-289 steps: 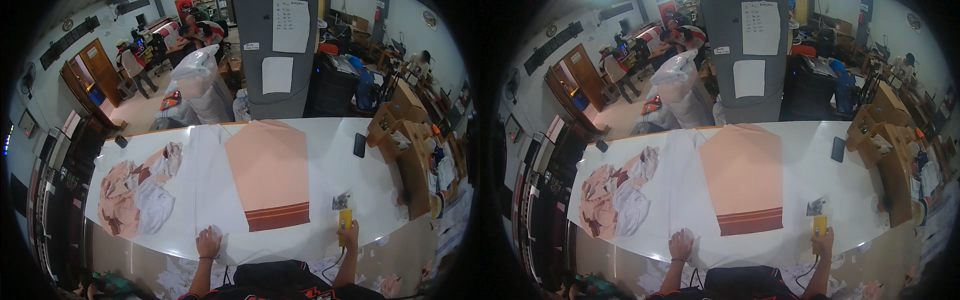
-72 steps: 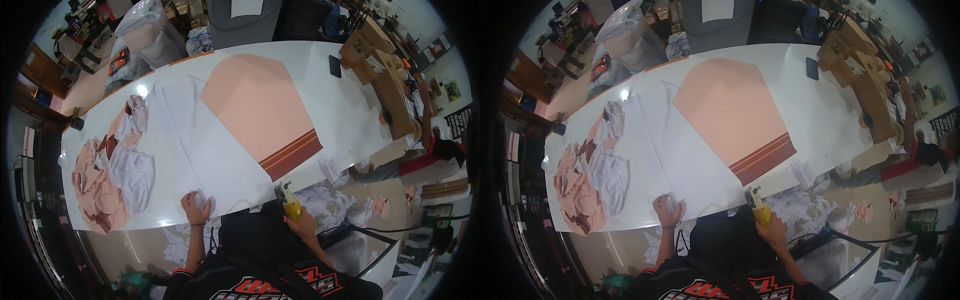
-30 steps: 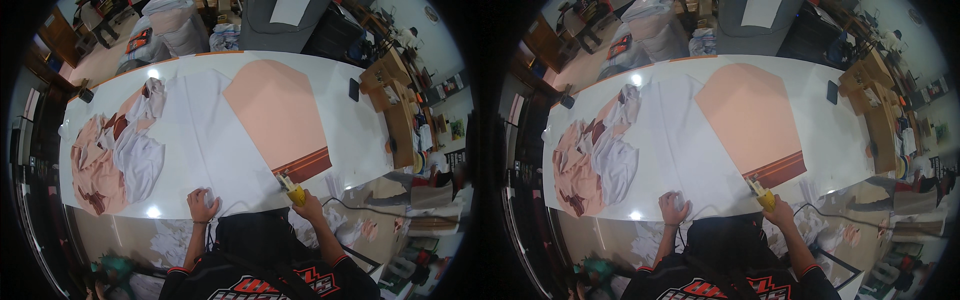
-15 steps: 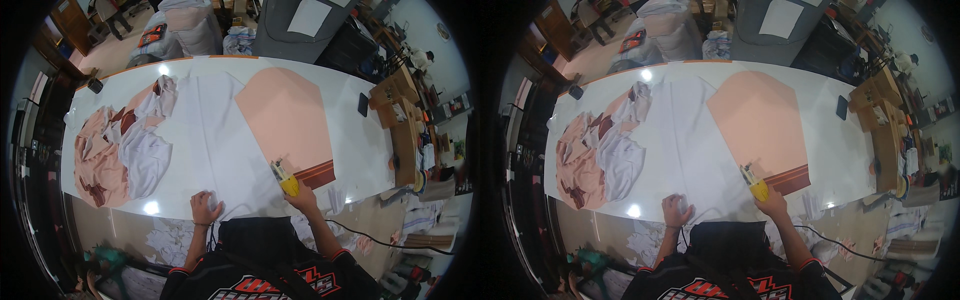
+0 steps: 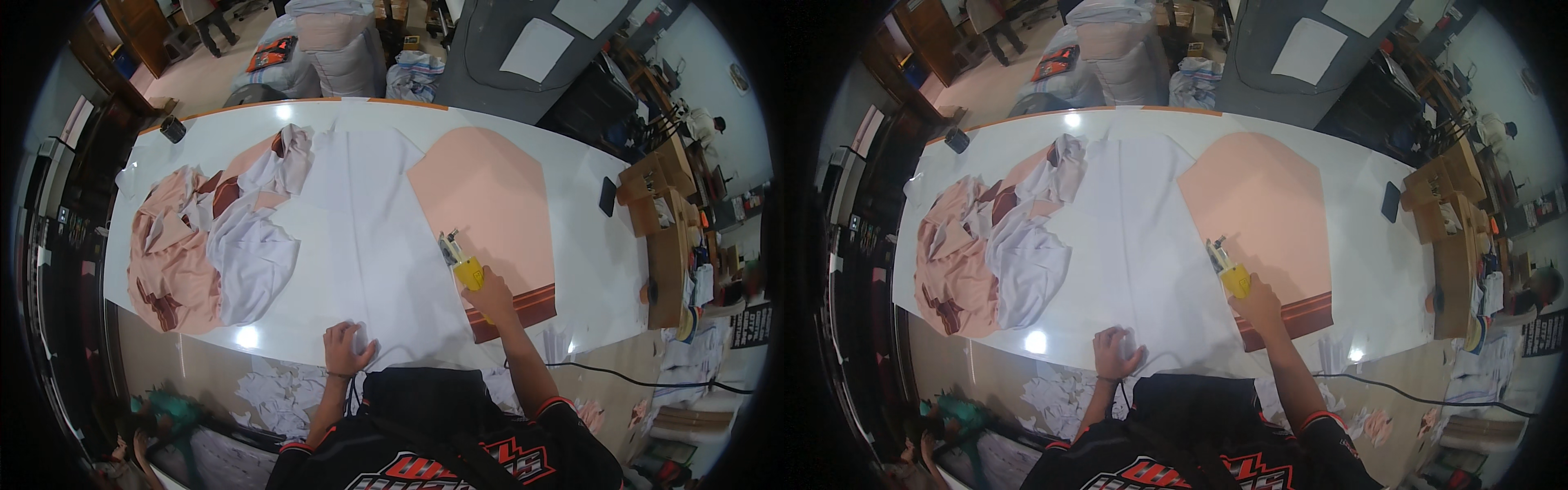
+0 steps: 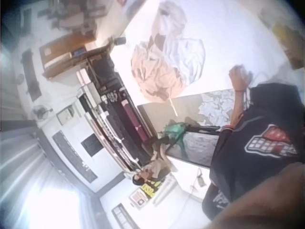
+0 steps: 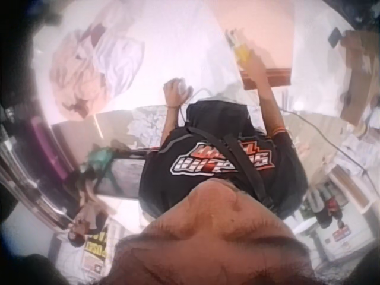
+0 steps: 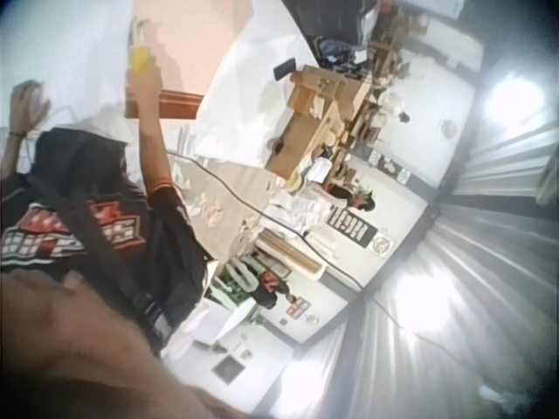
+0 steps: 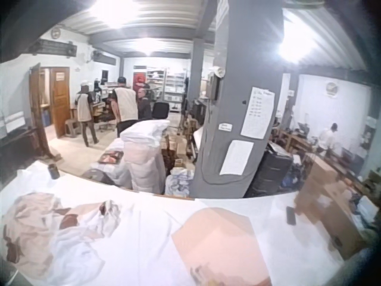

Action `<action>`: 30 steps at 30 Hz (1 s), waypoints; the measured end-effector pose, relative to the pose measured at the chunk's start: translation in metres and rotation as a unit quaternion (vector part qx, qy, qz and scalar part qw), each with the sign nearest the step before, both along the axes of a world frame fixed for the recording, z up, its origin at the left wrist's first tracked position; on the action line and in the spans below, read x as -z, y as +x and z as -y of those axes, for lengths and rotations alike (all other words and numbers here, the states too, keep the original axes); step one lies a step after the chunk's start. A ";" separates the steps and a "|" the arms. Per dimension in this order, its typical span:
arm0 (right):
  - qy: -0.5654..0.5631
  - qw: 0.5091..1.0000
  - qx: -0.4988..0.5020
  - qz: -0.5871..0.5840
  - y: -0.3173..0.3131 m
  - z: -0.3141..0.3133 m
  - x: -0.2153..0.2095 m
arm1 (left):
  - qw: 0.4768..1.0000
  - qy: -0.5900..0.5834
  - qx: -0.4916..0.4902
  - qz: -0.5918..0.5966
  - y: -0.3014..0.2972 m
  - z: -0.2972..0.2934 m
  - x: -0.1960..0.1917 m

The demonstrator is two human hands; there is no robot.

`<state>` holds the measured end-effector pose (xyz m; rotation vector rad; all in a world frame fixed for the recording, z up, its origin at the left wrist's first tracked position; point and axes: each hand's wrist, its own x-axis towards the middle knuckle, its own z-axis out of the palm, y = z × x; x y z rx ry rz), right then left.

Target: The person uses a yellow electric fabric cutter to cut a large piece of peach-colored fabric with a maroon border on a white table. They repeatedly align the fabric, cut along its edges, and move the cut pieces aside while continuing to cut additional sections.

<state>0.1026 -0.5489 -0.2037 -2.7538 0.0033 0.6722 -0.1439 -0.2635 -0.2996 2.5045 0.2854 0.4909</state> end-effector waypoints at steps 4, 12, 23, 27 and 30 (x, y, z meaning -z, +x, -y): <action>-0.002 1.000 0.002 -0.011 0.029 -0.022 0.001 | 1.000 0.003 -0.004 -0.010 -0.001 -0.001 0.002; 0.021 0.999 -0.017 0.019 0.082 -0.060 0.007 | 1.000 0.004 -0.002 -0.022 0.001 -0.004 0.002; 0.027 0.999 -0.026 0.031 0.145 -0.106 0.018 | 0.999 -0.013 -0.007 -0.030 0.003 -0.006 -0.002; 0.038 0.999 -0.027 0.026 0.162 -0.127 0.015 | 0.999 -0.017 -0.011 -0.044 0.001 -0.006 -0.003; 0.036 0.998 -0.024 0.036 0.172 -0.133 0.014 | 0.999 -0.017 -0.007 -0.046 0.003 -0.006 -0.004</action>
